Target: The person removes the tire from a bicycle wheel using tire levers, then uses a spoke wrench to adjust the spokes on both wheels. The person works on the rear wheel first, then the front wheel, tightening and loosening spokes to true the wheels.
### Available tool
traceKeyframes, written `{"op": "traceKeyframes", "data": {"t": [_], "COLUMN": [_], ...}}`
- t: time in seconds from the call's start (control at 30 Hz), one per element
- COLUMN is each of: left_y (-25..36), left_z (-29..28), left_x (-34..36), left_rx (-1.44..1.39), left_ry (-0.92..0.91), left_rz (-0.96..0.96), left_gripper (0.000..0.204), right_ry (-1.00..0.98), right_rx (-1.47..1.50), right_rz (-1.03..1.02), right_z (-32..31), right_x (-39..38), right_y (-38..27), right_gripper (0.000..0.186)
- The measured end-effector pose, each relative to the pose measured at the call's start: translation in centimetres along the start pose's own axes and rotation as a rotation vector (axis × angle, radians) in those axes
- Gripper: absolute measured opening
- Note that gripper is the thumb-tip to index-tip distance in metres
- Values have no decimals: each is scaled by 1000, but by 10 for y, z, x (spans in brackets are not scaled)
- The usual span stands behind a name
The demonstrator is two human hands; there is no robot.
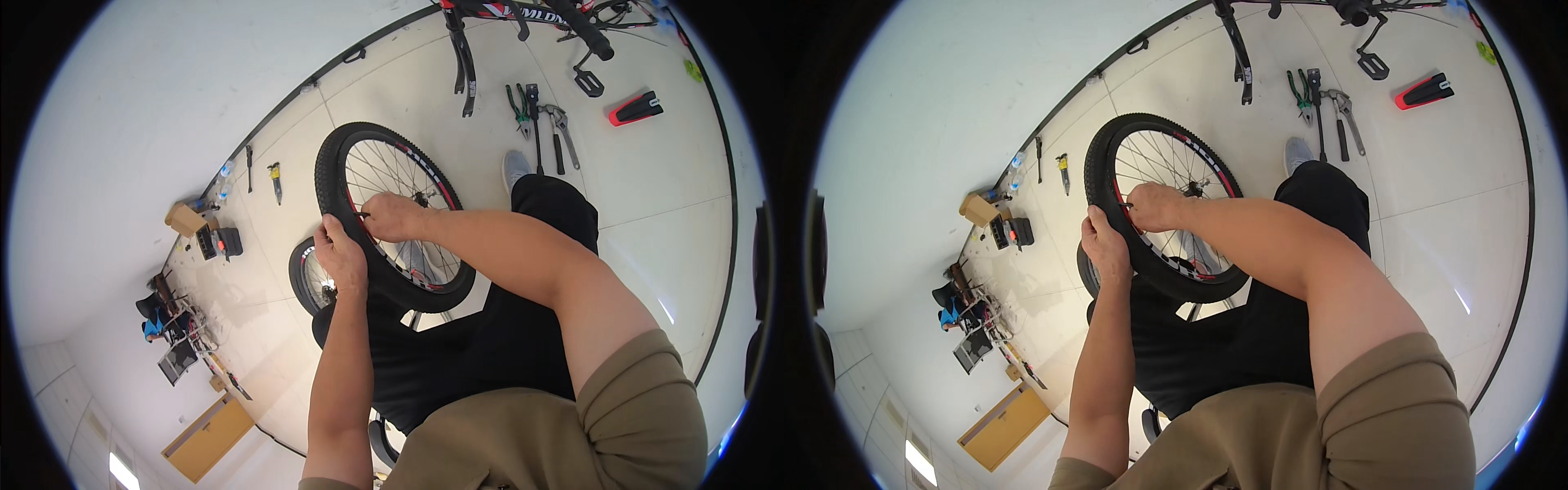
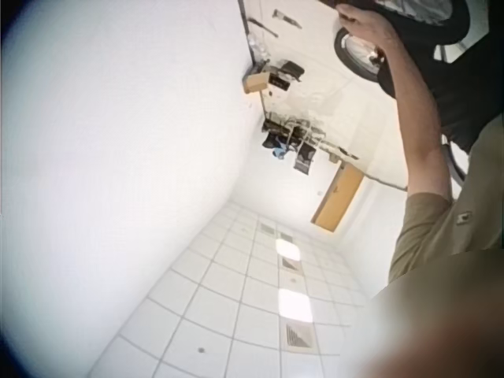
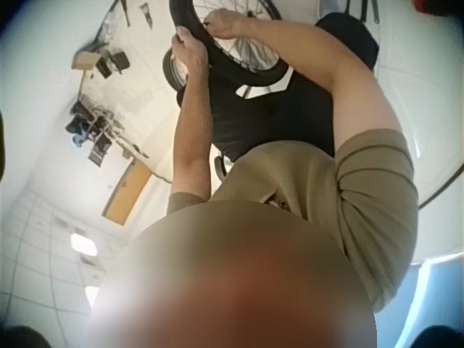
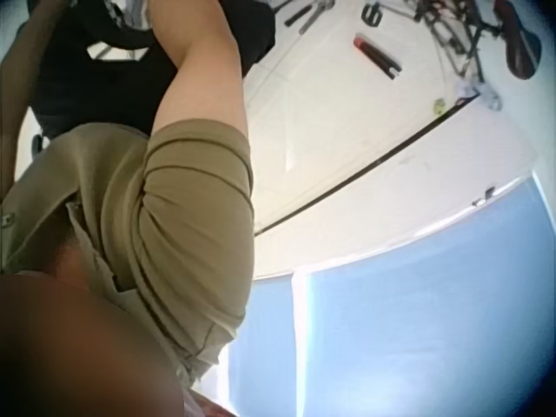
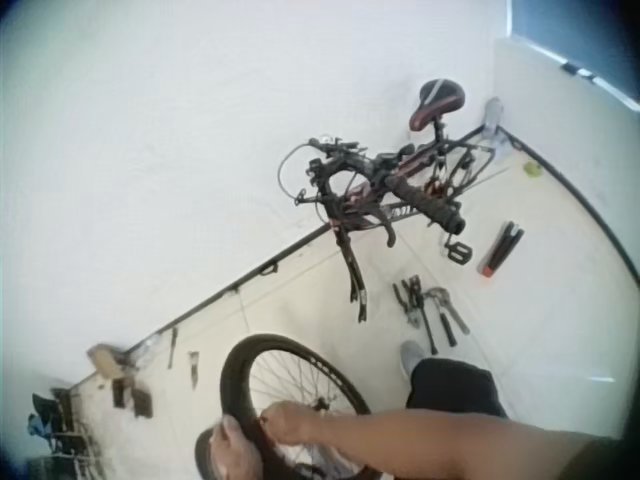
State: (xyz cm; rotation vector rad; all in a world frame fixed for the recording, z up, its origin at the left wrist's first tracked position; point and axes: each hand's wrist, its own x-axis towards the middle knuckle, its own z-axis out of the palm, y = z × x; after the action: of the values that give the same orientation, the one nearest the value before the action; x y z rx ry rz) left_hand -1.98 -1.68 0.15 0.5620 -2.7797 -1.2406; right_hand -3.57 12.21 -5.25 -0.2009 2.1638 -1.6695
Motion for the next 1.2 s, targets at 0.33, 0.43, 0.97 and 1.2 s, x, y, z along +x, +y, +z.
{"op": "traceKeyframes", "data": {"t": [0.33,0.43,0.97,1.2], "left_y": [16,31,-6,-9], "left_z": [1,3,-13,-10], "left_x": [-19,-29,-37,-33], "left_rx": [144,127,76,58], "left_ry": [22,-10,0,49], "left_rz": [101,71,20,86], "left_gripper": [54,53,53,52], "right_ry": [-4,-28,-166,-393], "right_rx": [-152,-140,-293,-163], "right_rz": [110,116,11,-71], "right_z": [-17,-15,-18,-38], "right_x": [5,6,-9,6], "right_y": [-2,3,-15,2], "right_gripper": [27,27,26,35]}}
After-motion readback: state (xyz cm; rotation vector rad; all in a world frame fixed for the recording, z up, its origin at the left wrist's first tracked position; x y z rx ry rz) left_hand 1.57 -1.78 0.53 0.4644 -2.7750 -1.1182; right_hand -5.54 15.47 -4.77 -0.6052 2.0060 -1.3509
